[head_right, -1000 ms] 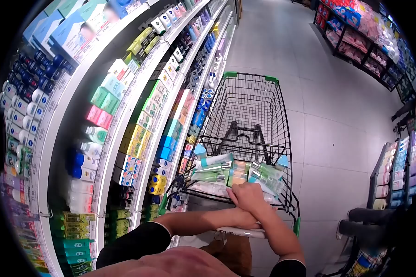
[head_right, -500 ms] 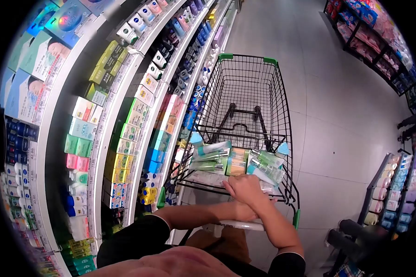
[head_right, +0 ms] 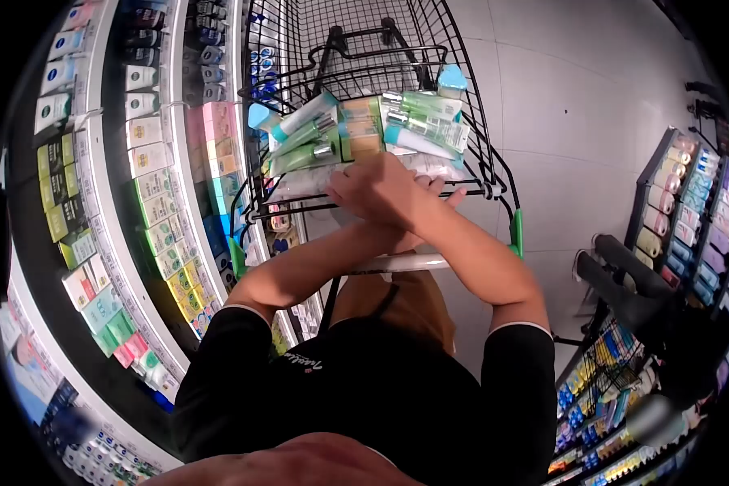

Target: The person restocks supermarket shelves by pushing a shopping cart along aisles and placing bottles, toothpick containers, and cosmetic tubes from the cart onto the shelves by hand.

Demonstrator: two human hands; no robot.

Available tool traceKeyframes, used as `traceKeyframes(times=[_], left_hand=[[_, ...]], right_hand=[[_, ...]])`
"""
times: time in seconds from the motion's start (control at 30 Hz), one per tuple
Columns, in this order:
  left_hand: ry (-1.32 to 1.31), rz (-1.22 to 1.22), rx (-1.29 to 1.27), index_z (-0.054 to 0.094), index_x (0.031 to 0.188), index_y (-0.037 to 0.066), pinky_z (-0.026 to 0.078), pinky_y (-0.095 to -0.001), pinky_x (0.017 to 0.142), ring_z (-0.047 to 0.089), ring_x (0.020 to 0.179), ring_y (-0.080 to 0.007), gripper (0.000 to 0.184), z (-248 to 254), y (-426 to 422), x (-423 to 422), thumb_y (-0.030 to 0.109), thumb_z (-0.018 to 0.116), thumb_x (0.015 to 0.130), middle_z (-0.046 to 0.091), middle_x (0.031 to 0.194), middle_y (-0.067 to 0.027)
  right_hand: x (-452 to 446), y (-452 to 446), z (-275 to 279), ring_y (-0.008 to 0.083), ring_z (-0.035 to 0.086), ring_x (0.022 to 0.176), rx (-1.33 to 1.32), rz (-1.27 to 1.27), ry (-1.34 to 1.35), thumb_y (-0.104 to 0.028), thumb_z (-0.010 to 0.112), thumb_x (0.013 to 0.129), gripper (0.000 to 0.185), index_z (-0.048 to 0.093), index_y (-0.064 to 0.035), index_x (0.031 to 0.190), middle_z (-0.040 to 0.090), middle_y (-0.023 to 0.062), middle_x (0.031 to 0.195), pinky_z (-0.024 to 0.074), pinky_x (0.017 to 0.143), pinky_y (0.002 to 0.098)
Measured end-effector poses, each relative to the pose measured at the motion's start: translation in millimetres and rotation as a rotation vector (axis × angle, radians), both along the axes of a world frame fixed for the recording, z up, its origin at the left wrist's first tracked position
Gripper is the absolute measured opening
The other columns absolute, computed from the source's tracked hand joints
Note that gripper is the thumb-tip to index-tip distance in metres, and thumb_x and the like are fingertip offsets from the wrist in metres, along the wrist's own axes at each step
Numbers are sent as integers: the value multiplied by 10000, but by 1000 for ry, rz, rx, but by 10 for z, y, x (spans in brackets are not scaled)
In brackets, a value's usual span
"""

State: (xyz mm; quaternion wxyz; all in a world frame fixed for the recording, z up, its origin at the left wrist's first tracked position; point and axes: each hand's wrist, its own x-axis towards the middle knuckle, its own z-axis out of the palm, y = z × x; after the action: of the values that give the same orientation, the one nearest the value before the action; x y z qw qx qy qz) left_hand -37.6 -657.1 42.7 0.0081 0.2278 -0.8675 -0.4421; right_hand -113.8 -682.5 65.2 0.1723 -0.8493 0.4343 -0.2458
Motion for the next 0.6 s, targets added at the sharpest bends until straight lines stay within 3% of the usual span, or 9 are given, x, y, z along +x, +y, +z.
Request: traceKeyframes(times=[0.4, 0.6], left_hand=[[-270, -184, -156, 209, 1698, 253, 339, -603, 1191, 469, 1423, -433, 631, 233, -1346, -218, 373, 368, 1100, 475, 1564, -234], [-339, -204, -147, 259, 1670, 198, 214, -611, 1278, 449, 1459, -330, 599, 371, -1977, -213, 394, 300, 1105, 451, 1587, -194]], right_hand=[[-112, -1299, 13, 250, 656, 602, 37, -1, 62, -292, 703, 960, 322, 609, -108, 712, 623, 43, 628, 515, 524, 393], [-135, -1869, 0, 257, 634, 599, 78, -20, 64, -277, 719, 950, 319, 594, -107, 711, 595, 45, 623, 496, 525, 400]])
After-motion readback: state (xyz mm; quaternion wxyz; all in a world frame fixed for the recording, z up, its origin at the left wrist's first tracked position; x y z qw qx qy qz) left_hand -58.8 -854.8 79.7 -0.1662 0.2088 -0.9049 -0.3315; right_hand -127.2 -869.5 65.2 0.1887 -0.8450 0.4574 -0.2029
